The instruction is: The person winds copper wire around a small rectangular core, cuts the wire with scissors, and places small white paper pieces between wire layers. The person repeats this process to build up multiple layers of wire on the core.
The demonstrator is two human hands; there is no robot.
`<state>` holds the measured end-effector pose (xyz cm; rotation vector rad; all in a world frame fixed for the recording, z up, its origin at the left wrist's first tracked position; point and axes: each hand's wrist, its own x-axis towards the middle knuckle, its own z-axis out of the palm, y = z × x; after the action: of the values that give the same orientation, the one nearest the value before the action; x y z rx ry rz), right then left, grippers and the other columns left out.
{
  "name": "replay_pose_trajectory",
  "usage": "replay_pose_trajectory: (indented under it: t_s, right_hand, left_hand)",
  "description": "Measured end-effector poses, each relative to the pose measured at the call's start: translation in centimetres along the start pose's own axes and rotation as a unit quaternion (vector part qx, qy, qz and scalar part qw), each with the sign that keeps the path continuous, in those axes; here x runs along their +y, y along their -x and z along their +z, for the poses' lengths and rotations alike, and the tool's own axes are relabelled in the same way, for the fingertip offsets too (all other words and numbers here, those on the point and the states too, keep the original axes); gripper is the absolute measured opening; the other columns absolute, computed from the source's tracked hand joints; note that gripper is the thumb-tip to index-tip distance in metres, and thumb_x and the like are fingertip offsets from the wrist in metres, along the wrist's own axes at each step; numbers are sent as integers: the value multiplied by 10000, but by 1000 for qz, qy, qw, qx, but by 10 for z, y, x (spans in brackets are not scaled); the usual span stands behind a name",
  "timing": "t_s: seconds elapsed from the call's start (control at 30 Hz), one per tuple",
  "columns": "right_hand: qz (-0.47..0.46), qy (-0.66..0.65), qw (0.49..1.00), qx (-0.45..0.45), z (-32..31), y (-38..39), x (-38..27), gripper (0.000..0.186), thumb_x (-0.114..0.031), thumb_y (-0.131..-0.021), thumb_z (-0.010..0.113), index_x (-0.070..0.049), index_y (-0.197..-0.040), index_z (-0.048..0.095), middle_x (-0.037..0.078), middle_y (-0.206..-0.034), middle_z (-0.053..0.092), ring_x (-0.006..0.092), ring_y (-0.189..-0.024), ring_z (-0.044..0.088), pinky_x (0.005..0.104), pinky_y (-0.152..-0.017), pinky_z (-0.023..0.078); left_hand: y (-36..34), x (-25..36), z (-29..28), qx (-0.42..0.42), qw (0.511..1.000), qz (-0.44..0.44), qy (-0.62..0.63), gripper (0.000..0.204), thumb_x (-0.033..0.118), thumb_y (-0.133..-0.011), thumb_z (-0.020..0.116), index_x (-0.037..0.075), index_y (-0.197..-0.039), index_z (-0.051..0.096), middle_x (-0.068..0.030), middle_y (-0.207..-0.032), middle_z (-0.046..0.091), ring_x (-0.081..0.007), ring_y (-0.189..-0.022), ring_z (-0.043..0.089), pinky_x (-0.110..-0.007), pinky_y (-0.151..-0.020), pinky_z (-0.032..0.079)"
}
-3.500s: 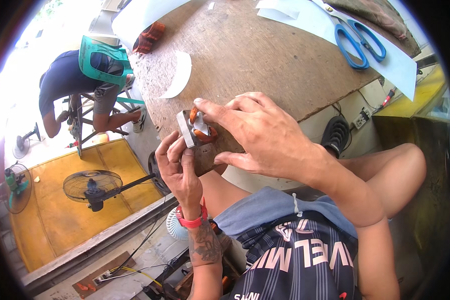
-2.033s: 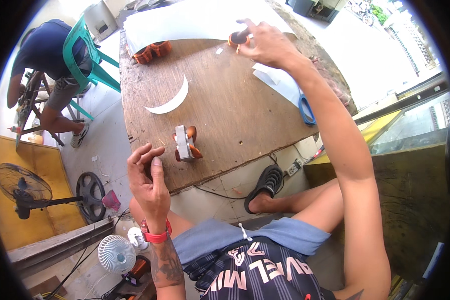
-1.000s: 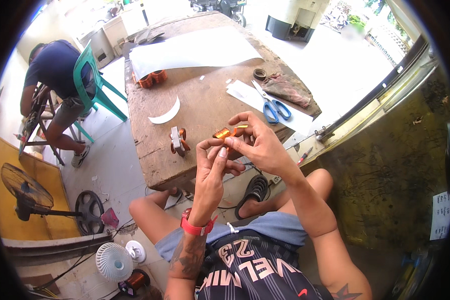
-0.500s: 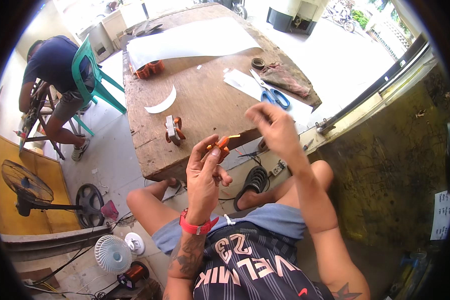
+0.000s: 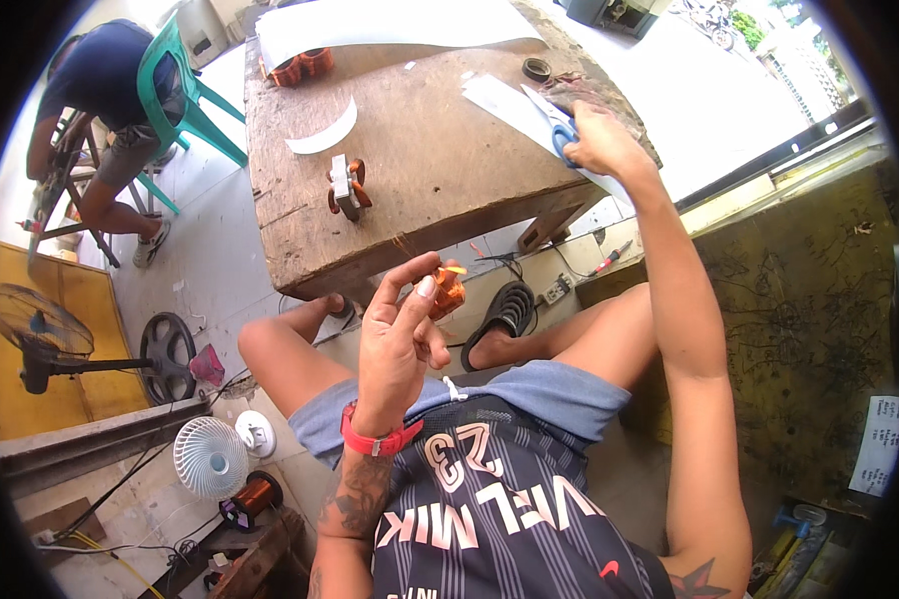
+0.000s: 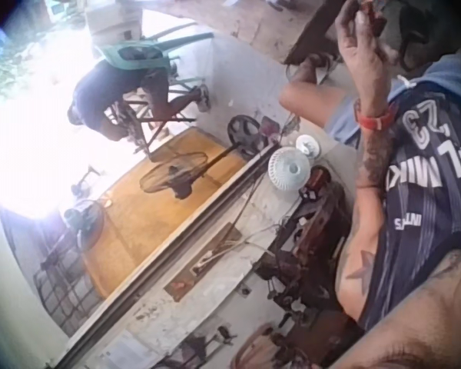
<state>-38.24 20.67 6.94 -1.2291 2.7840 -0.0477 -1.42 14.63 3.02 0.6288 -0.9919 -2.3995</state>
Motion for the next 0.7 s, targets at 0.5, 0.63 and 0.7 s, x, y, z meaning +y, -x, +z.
replay_pose_trajectory:
  t_s: [0.5,0.63,0.7]
  right_hand:
    - [-170,-365,914,36,62,223,-74,670,-297,-658,1015,-14,-1166,682,112,-880,631,232,-734,616,362,-664,514]
    - [-190,-343,919,42,59,214,-76,659,-277,-678,994,-37,-1203,674,130,-898,640,272,-736,636,382,-666,526]
    - [-192,-343,919,36,59,213,-77,639,-258,-694,983,-42,-1210,675,132,-902,643,279,-739,641,388,-668,529]
  left_hand:
    - [-7,-1,-4,-14,995,64,-79,462,192,-1108,586,-13,-1510,488,-183,-1347,701,-98,-604,687,-207,-478,536]
    - [-6,-3,1,-23,994,62,-86,452,175,-1111,575,-21,-1508,486,-186,-1363,693,-118,-680,724,-215,-499,565]
    - [-5,-3,2,-24,993,64,-92,448,168,-1113,571,-24,-1508,485,-186,-1369,689,-123,-703,733,-217,-504,570]
